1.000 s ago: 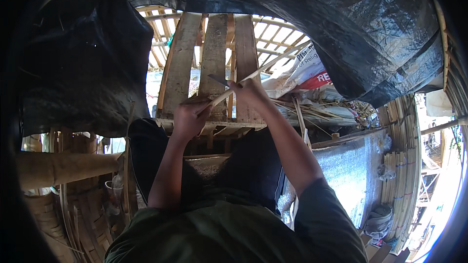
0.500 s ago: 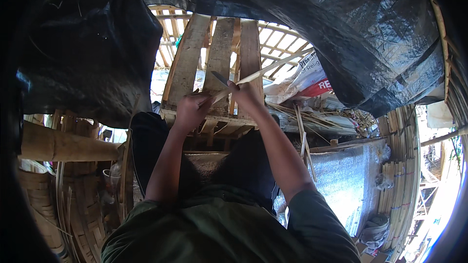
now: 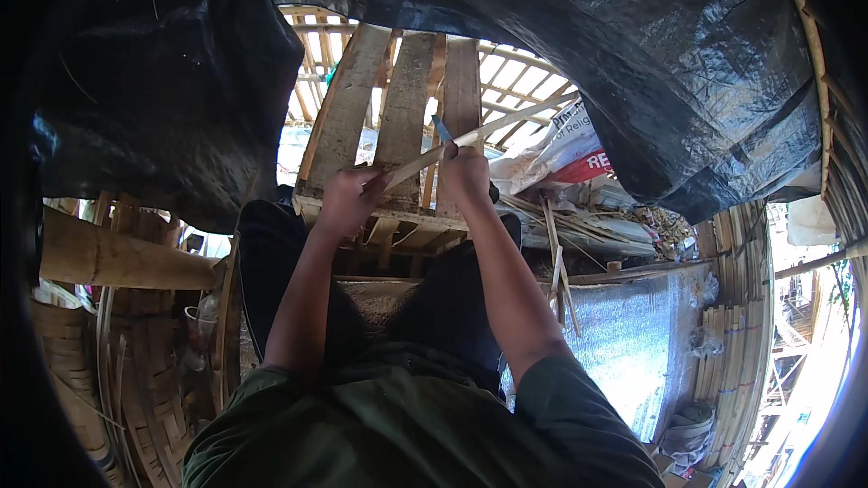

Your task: The person scrapes and whittles a bamboo strip using a knife.

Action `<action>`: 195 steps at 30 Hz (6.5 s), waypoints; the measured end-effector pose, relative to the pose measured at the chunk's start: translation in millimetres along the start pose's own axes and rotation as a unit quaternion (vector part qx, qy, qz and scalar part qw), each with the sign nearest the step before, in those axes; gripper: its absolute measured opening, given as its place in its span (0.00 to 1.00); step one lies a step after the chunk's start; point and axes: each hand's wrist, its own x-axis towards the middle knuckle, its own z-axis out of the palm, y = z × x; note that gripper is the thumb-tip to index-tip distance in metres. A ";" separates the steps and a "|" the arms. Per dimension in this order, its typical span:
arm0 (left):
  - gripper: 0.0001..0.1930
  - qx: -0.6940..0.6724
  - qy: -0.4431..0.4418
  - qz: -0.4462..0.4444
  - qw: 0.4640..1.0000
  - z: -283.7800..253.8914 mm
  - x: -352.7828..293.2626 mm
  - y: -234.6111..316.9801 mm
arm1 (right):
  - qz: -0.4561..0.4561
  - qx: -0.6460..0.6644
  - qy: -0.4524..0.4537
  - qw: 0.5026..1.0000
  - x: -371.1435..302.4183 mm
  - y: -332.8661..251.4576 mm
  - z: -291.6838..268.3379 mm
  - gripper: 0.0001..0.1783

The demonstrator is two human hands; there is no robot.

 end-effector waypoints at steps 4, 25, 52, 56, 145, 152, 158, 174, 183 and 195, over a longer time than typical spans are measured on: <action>0.11 -0.004 0.031 0.034 0.999 4.5 -0.9 -4.2 | 0.081 0.079 -0.117 0.987 14.9 13.3 -30.0 0.35; 0.10 0.033 0.012 0.000 0.999 3.4 3.7 -8.7 | -0.021 -0.049 -0.061 0.997 29.5 13.3 -4.8 0.40; 0.12 0.001 0.066 0.003 0.998 8.0 1.1 -4.5 | -0.036 -0.034 -0.157 0.986 17.5 -5.4 -38.5 0.39; 0.12 -0.006 0.074 -0.001 0.997 7.5 0.7 -7.7 | -0.011 0.054 -0.170 0.984 -13.8 -22.3 -8.1 0.40; 0.09 0.018 0.006 -0.009 1.000 1.4 4.6 4.6 | 0.031 0.082 -0.161 0.983 -11.9 -1.3 -17.4 0.33; 0.08 0.014 0.022 -0.012 1.000 5.1 4.5 -2.1 | 0.031 0.106 -0.147 0.983 -13.5 -11.7 -8.2 0.35; 0.08 0.012 0.034 0.001 0.999 4.5 1.6 -7.2 | 0.043 0.095 -0.186 0.977 -11.0 -15.3 -10.7 0.35; 0.07 0.023 0.020 -0.002 1.000 -1.5 1.1 -7.9 | 0.066 0.100 -0.194 0.974 -36.2 -35.2 -14.8 0.32; 0.06 0.020 0.010 0.003 1.000 0.9 4.1 -8.1 | -0.059 0.057 -0.114 0.990 -32.4 -23.1 0.4 0.33; 0.08 0.008 0.017 0.000 1.000 1.2 4.3 -1.8 | -0.019 0.118 -0.191 0.974 -23.1 -16.2 -4.3 0.33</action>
